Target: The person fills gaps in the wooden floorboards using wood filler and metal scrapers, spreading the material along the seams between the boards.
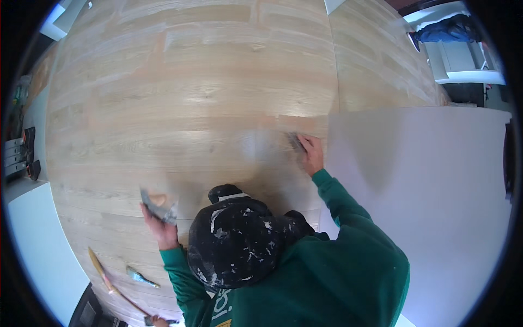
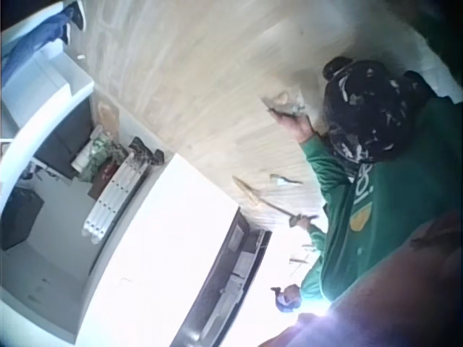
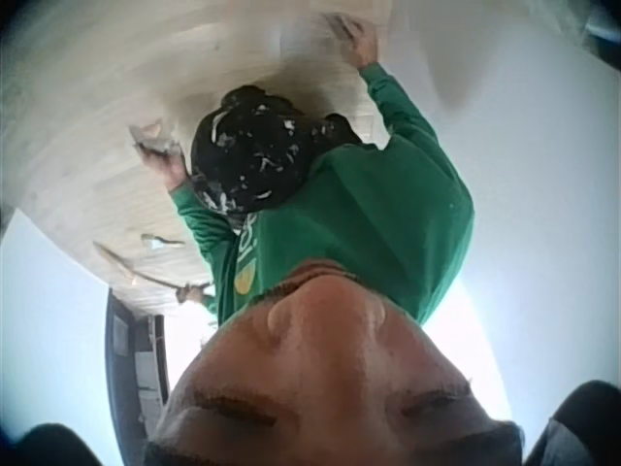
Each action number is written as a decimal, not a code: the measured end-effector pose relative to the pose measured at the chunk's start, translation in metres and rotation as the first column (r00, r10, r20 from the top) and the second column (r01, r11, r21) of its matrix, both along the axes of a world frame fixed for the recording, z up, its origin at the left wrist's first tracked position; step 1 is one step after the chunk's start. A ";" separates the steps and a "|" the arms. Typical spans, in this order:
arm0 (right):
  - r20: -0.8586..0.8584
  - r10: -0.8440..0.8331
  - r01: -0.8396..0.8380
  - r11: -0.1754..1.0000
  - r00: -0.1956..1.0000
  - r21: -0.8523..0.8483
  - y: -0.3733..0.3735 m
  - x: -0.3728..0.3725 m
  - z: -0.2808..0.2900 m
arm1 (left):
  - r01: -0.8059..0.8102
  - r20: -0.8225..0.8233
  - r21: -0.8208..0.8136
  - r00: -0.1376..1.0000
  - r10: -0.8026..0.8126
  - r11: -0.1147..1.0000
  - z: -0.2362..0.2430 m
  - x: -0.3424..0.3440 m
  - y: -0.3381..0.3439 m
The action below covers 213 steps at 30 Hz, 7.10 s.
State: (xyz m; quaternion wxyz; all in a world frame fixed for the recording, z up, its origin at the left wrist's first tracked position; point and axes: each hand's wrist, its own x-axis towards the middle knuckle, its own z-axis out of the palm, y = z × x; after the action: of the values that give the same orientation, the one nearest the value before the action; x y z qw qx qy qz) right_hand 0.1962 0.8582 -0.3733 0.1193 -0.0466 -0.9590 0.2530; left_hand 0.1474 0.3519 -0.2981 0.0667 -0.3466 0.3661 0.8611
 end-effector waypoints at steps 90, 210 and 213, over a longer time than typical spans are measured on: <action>0.390 -0.696 0.508 0.712 0.603 0.485 0.101 -0.030 -0.043 | -0.220 0.098 -0.065 0.969 0.226 0.973 -0.006 0.076 -0.052; 0.212 0.764 0.521 -0.184 0.609 -0.834 -0.228 -0.180 0.239 | -0.251 -0.323 -0.946 0.761 -0.562 0.205 0.063 -0.017 -0.044; 0.234 0.556 0.396 -0.189 0.797 -0.899 -0.134 -0.160 0.174 | -0.003 -0.109 -0.684 0.989 -0.099 0.729 0.040 0.014 -0.023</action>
State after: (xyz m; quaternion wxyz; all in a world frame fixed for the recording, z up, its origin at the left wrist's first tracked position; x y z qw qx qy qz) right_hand 0.0366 0.7239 -0.1993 -0.2851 -0.1266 -0.3794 0.8711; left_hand 0.1610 0.3285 -0.2579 -0.0682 -0.2770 0.6690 0.6864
